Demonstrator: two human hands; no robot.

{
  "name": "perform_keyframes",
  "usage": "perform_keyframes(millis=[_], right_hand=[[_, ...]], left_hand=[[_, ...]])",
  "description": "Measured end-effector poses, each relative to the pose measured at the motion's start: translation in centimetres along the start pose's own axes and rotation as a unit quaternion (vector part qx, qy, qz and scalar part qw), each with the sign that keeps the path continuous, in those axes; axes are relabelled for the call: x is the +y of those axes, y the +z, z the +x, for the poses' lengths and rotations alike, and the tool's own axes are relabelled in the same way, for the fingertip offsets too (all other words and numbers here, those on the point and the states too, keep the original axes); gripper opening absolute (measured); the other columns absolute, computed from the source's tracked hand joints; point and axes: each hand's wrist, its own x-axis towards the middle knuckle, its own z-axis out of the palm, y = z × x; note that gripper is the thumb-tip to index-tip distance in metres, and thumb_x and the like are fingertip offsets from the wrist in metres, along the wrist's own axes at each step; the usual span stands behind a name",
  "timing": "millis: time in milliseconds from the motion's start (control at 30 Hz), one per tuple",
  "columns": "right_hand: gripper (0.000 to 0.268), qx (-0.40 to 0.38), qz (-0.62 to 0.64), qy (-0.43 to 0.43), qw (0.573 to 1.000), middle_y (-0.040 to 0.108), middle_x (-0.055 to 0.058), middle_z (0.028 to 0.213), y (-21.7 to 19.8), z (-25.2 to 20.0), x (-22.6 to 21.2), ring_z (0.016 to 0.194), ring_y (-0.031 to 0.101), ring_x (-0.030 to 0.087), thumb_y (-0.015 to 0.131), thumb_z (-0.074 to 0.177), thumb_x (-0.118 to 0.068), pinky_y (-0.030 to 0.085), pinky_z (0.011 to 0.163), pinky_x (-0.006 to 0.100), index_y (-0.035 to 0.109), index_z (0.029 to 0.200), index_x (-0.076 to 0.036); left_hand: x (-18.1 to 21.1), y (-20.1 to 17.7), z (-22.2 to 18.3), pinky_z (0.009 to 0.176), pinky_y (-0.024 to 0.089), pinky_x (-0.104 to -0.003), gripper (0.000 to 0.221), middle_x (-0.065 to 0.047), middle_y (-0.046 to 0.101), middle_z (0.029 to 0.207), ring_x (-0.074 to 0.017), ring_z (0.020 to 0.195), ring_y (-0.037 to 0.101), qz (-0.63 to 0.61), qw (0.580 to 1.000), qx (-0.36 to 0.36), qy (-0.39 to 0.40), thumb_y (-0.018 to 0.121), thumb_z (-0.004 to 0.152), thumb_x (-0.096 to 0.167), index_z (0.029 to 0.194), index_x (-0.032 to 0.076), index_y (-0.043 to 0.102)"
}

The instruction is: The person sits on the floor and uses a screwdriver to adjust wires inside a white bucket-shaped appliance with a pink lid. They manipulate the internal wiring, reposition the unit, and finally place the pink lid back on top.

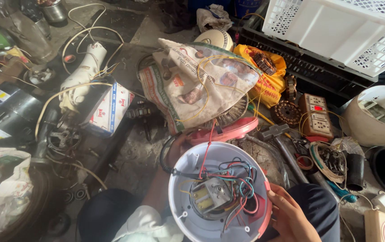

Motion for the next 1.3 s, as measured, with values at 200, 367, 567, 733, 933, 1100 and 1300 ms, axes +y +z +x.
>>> perform_keyframes(millis=[200,367,567,733,933,1100,1300], right_hand=[[0.052,0.011,0.024,0.005,1.0,0.07,0.012,0.122,-0.9,0.9,0.6,0.109,0.067,0.024,0.059,0.092,-0.031,0.051,0.093,0.045,0.059,0.138,-0.006],[0.051,0.056,0.068,0.038,0.995,0.07,0.014,0.123,0.2,0.2,0.7,0.113,0.067,0.028,0.058,0.091,-0.03,0.051,0.095,0.051,0.058,0.136,-0.008],[0.05,0.041,-0.051,-0.075,0.995,0.069,0.01,0.123,0.5,-1.2,0.6,0.109,0.065,0.02,0.057,0.096,-0.031,0.051,0.09,0.041,0.059,0.138,-0.004],[0.048,0.023,-0.049,-0.023,0.998,0.073,0.006,0.119,1.2,-2.2,-1.3,0.107,0.068,0.016,0.058,0.091,-0.031,0.052,0.091,0.037,0.061,0.132,-0.006],[0.067,0.02,0.034,-0.125,0.991,0.073,0.014,0.116,3.2,-1.2,-9.4,0.104,0.064,0.024,0.042,0.105,-0.06,0.048,0.085,0.043,0.06,0.137,-0.003],[0.031,-0.006,0.051,-0.128,0.99,0.073,0.01,0.108,4.8,2.0,-13.7,0.094,0.072,0.017,0.063,0.099,-0.022,0.057,0.087,0.034,0.064,0.117,0.003],[0.027,-0.013,0.071,-0.23,0.971,0.073,0.007,0.102,5.7,-0.1,-13.7,0.089,0.072,0.014,0.061,0.099,-0.014,0.06,0.078,0.028,0.062,0.121,0.002]], left_hand=[[0.9,-0.5,2.3,0.096,0.054,-0.036,0.033,-0.015,0.067,0.121,-0.0228,0.11,0.066,0.027,0.998,-0.05,0.017,0.055,0.105,0.023,0.129,0.0,0.06],[0.5,-0.5,3.4,0.097,0.054,-0.035,0.031,-0.014,0.066,0.121,-0.0222,0.111,0.067,0.12,0.99,-0.047,0.05,0.055,0.104,0.02,0.128,0.002,0.06],[0.6,-0.5,2.7,0.105,0.053,-0.038,0.025,-0.016,0.063,0.134,-0.0243,0.121,0.066,0.048,0.983,-0.161,0.069,0.055,0.11,0.014,0.132,0.004,0.057],[0.2,-1.4,4.1,0.104,0.052,-0.04,0.038,-0.013,0.066,0.13,-0.0238,0.118,0.066,-0.063,0.995,-0.065,-0.041,0.059,0.099,0.026,0.13,0.005,0.059],[0.5,-1.0,6.7,0.104,0.05,-0.042,0.052,-0.016,0.066,0.13,-0.0265,0.115,0.064,-0.092,0.984,-0.06,-0.143,0.06,0.099,0.035,0.137,0.0,0.06],[4.1,3.0,4.8,0.103,0.049,-0.041,0.06,-0.014,0.064,0.136,-0.0247,0.117,0.066,-0.053,0.978,-0.115,-0.168,0.056,0.096,0.037,0.145,0.003,0.053],[1.7,-0.4,3.1,0.093,0.054,-0.037,0.072,-0.017,0.064,0.14,-0.0264,0.114,0.067,-0.131,0.956,-0.224,-0.137,0.048,0.1,0.057,0.147,0.002,0.053]])
